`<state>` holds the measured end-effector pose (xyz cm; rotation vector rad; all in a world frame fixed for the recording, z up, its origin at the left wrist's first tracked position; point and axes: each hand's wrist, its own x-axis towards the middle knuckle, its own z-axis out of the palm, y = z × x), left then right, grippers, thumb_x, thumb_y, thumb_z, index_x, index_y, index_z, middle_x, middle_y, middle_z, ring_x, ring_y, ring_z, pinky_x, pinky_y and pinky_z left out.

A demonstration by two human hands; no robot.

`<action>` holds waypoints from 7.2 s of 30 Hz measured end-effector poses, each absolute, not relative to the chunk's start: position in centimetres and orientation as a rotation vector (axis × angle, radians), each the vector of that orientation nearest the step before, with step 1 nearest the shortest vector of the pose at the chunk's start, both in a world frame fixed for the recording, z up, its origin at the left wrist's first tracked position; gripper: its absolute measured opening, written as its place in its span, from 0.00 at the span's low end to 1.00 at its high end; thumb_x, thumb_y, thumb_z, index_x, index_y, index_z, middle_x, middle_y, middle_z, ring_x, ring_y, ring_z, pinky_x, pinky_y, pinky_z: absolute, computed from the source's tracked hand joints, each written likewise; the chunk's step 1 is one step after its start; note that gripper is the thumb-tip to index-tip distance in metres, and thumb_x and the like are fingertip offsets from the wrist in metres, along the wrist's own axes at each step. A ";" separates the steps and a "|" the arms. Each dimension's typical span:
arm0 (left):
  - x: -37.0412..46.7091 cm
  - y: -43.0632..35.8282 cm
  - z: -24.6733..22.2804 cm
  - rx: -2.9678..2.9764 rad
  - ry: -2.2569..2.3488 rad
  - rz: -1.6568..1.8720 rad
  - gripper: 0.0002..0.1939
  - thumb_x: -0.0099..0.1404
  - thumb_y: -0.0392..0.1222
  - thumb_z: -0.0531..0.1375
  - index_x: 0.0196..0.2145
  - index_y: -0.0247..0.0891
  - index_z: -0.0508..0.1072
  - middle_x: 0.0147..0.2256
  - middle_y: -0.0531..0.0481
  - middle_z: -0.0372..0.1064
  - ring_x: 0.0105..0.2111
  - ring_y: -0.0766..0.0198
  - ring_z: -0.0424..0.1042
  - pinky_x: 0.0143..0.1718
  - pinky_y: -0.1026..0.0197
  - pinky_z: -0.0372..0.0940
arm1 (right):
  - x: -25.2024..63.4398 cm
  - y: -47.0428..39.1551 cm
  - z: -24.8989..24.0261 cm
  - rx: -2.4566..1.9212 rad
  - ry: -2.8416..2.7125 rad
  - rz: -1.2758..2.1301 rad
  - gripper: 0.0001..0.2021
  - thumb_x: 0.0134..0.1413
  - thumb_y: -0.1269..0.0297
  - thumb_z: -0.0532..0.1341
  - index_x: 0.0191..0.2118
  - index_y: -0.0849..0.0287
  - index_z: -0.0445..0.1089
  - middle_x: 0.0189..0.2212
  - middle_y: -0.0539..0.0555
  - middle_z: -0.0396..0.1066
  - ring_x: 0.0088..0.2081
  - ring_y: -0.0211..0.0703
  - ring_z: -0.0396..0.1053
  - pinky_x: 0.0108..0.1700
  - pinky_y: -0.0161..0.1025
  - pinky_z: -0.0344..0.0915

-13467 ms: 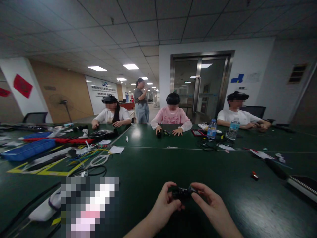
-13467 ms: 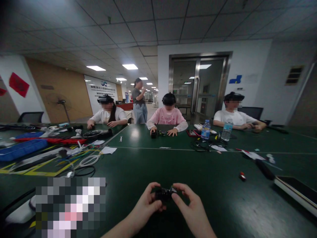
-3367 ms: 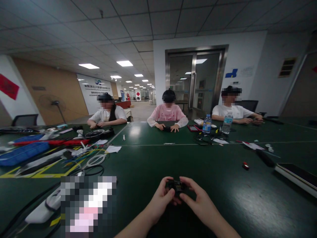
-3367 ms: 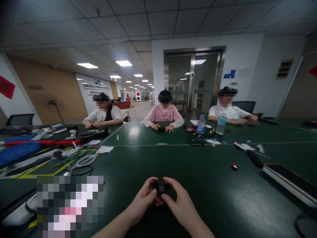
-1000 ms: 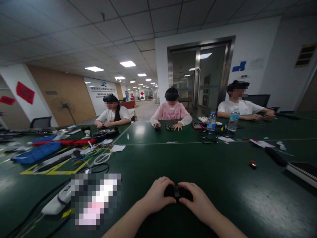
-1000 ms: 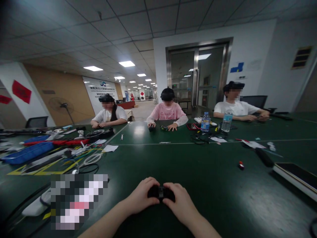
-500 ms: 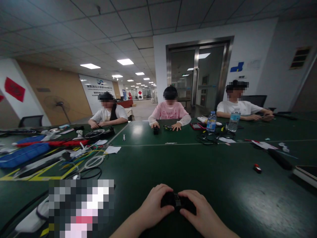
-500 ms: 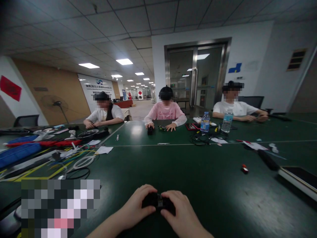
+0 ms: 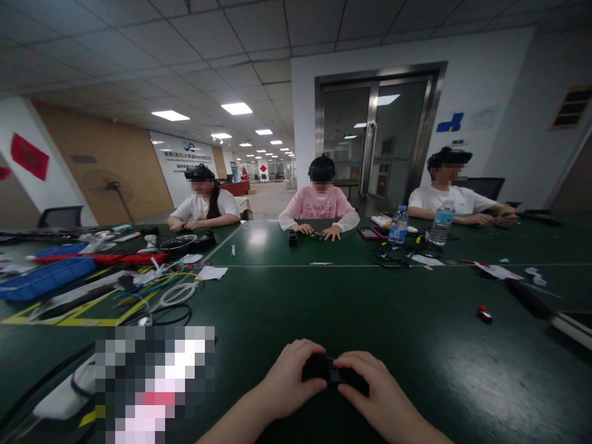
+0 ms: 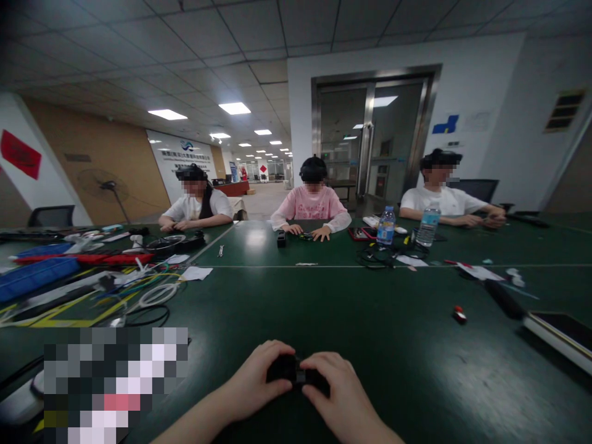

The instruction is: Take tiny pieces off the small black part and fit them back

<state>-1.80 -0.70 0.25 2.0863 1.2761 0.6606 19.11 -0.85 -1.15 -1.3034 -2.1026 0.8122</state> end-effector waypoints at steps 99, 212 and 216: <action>-1.8 -0.7 0.4 2.132 1.313 0.622 0.21 0.52 0.38 0.62 0.45 0.44 0.66 0.43 0.50 0.66 0.43 0.58 0.64 0.45 0.57 0.59 | 18.8 -1.0 -0.3 -1.326 -2.162 0.759 0.10 0.48 0.66 0.60 0.39 0.48 0.70 0.43 0.49 0.70 0.47 0.47 0.65 0.50 0.44 0.59; -1.3 -1.4 0.3 1.948 1.082 0.719 0.23 0.54 0.40 0.62 0.48 0.42 0.62 0.45 0.48 0.65 0.44 0.59 0.65 0.45 0.58 0.61 | 19.0 -1.2 -1.0 -1.092 -2.033 0.884 0.11 0.50 0.64 0.60 0.41 0.51 0.69 0.47 0.54 0.66 0.49 0.48 0.65 0.53 0.46 0.61; -1.2 -1.5 0.5 2.000 1.073 0.776 0.22 0.54 0.40 0.62 0.46 0.40 0.63 0.42 0.48 0.64 0.41 0.60 0.65 0.41 0.59 0.62 | 18.9 -1.4 -0.6 -1.069 -2.032 0.871 0.11 0.51 0.63 0.59 0.42 0.50 0.69 0.48 0.55 0.66 0.50 0.49 0.64 0.54 0.47 0.60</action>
